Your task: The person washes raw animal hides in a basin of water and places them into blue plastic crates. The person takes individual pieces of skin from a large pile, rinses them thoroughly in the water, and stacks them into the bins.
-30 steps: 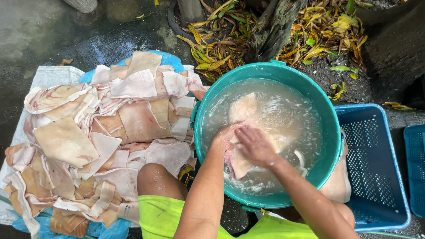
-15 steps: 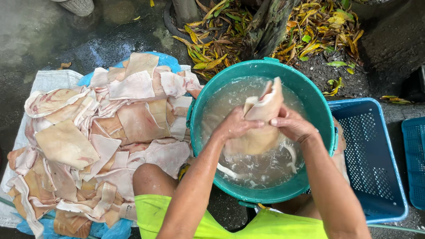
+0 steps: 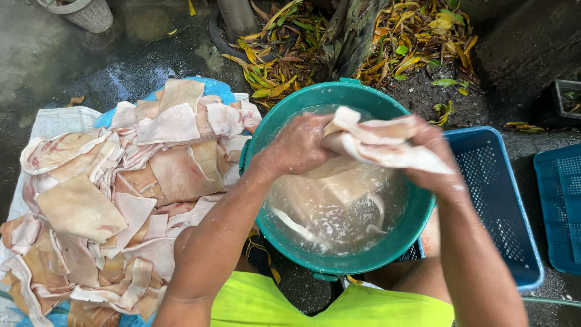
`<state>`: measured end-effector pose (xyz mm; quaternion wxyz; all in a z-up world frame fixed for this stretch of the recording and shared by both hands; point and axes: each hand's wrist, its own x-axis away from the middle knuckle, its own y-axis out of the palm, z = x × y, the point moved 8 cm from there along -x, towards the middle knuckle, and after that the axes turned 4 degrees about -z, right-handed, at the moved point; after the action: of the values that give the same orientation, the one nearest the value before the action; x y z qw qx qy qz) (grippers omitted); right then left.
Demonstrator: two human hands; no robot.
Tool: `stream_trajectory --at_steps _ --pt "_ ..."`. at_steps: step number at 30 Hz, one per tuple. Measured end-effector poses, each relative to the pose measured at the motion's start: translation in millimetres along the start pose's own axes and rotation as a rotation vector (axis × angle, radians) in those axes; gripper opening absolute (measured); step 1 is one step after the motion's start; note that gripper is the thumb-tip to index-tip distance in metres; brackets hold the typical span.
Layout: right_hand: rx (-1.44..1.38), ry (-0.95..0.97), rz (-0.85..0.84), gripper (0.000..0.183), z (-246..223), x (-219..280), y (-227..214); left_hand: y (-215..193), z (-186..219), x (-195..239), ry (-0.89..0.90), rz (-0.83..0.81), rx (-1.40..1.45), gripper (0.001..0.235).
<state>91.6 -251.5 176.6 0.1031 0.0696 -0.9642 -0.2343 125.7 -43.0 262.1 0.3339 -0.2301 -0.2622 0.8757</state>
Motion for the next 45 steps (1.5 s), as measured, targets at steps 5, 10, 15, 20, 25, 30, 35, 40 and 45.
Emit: stream_trajectory --at_steps 5,10,15,20,25,30,35,40,45 --pt "0.145 0.106 0.158 0.036 30 8 28 24 -26 5 -0.081 -0.070 0.075 0.042" --pt "1.071 -0.110 0.232 0.040 -48 40 23 8 -13 3 -0.066 -0.114 0.181 0.043" --pt "0.448 -0.100 0.187 0.036 -8 34 -5 12 -10 -6 -0.064 -0.154 0.119 0.044" --pt "0.450 0.067 0.314 0.041 62 27 -22 42 -24 2 -0.099 -0.202 0.052 0.047" --pt "0.141 0.062 0.300 0.037 27 50 -19 26 -23 3 -0.160 -0.226 0.075 0.043" --pt "1.127 -0.318 0.200 0.031 -27 68 32 19 -3 0 -0.038 -0.251 0.125 0.044" --pt "1.051 -0.305 0.146 0.038 19 53 31 44 -17 2 -0.146 -0.303 0.045 0.051" --pt "0.954 -0.464 0.151 0.049 14 80 9 39 -15 -6 -0.200 -0.321 0.041 0.038" --pt "0.832 -0.333 0.360 0.029 -10 98 -50 73 33 -77 -0.072 -0.354 -0.211 0.029"
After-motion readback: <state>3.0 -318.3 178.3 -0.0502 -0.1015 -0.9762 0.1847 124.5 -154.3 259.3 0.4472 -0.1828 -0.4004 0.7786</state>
